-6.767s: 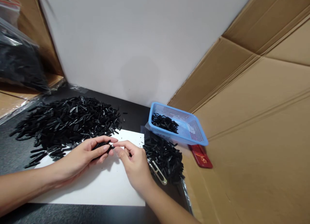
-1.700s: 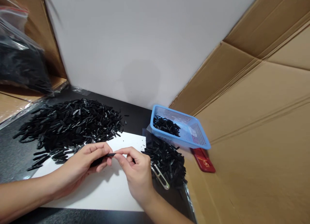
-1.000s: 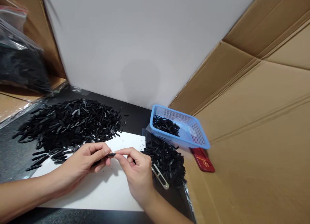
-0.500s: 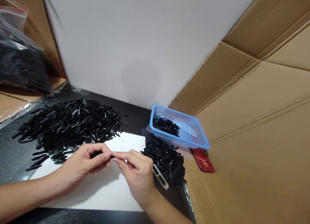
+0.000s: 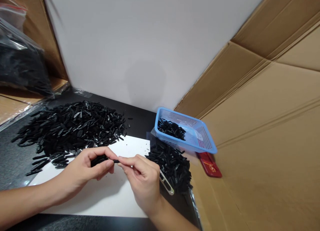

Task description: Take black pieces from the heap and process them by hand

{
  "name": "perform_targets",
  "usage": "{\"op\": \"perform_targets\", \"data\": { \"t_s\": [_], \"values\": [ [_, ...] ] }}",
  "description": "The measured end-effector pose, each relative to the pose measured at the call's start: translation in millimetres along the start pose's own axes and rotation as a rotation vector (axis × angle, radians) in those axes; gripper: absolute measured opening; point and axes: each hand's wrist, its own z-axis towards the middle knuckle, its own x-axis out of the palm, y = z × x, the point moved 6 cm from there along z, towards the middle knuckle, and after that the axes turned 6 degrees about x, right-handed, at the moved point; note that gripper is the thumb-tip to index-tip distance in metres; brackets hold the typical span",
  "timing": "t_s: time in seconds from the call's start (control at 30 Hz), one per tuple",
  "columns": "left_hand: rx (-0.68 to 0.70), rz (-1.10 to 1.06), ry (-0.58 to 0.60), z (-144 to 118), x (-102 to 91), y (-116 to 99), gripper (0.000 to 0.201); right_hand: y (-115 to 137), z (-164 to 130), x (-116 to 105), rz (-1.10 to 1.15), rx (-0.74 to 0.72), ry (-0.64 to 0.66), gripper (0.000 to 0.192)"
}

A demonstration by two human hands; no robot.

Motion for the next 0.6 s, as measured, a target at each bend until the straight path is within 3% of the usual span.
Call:
{"op": "perform_targets", "data": {
  "t_s": [0.27,0.6],
  "values": [
    [-0.020,0.082,-0.046,1.5,-0.5,-6.1,0.021,1.5,1.4,5.3,-0.095,0.030,0.104,0.010],
    [0.011,0.226,-0.036,-1.2,-2.1,-4.8,0.025,5.7,-1.1,6.4,-0.312,-0.122,0.093,0.012]
  ]
}}
